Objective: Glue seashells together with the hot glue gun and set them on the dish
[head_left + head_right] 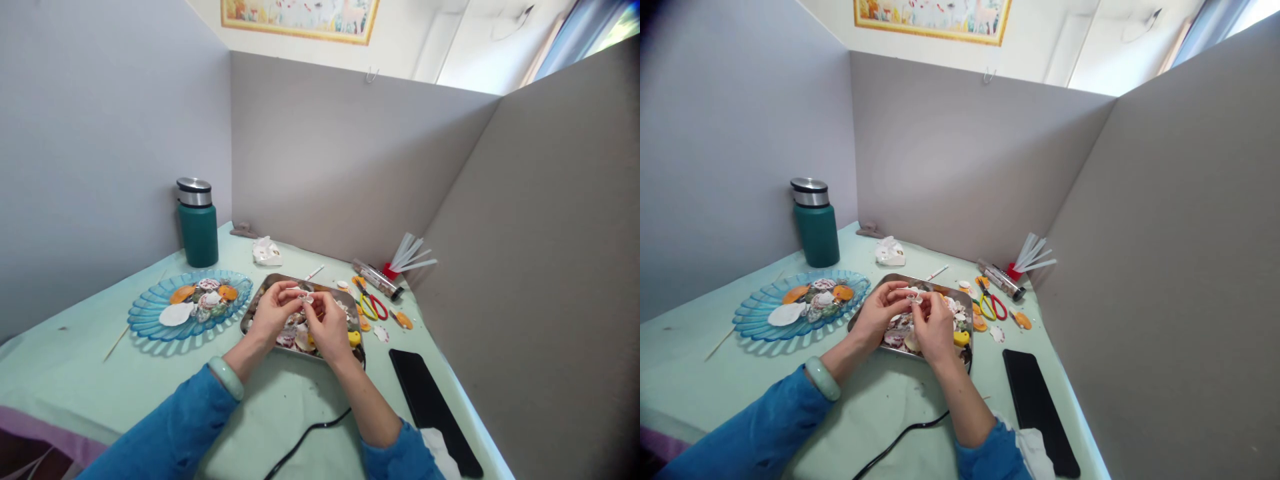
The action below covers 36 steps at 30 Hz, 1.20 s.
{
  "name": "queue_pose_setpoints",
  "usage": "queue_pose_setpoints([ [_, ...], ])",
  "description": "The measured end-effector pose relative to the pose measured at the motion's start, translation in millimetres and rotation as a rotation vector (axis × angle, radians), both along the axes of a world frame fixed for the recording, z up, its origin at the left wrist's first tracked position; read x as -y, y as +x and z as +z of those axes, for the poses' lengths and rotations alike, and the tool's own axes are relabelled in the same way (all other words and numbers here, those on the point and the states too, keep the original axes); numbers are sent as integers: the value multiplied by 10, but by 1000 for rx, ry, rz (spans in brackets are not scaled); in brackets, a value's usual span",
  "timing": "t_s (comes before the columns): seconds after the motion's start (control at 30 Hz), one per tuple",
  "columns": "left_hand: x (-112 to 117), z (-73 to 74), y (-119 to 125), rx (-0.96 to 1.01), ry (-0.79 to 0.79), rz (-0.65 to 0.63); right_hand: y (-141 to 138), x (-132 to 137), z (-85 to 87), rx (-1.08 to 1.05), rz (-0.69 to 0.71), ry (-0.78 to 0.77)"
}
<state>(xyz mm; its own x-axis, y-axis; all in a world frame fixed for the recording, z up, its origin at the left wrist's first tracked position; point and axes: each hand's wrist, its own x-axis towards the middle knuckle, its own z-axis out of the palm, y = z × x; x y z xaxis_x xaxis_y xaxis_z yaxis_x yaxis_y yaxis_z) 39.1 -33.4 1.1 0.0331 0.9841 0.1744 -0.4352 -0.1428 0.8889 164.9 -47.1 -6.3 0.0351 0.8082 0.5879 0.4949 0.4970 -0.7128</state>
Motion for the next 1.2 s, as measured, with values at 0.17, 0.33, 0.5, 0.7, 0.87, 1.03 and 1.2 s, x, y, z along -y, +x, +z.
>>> queue_pose_setpoints([
  [0.17,3,0,-3,7,10,2,9,6,-7,59,-11,49],
  [0.33,-3,0,-7,-1,20,7,16,10,-2,108,-17,85],
  [0.5,3,-2,-4,6,32,6,17,5,-9,102,-5,88],
  [0.7,-3,-2,0,22,34,-11,3,3,0,51,-10,68],
  [0.87,-6,2,8,19,8,0,4,8,9,30,1,55],
  [1.03,-4,1,3,10,-5,-9,11,6,0,37,-25,76],
  [1.2,-4,-1,-6,-25,-11,-18,20,4,-1,59,-56,92],
])
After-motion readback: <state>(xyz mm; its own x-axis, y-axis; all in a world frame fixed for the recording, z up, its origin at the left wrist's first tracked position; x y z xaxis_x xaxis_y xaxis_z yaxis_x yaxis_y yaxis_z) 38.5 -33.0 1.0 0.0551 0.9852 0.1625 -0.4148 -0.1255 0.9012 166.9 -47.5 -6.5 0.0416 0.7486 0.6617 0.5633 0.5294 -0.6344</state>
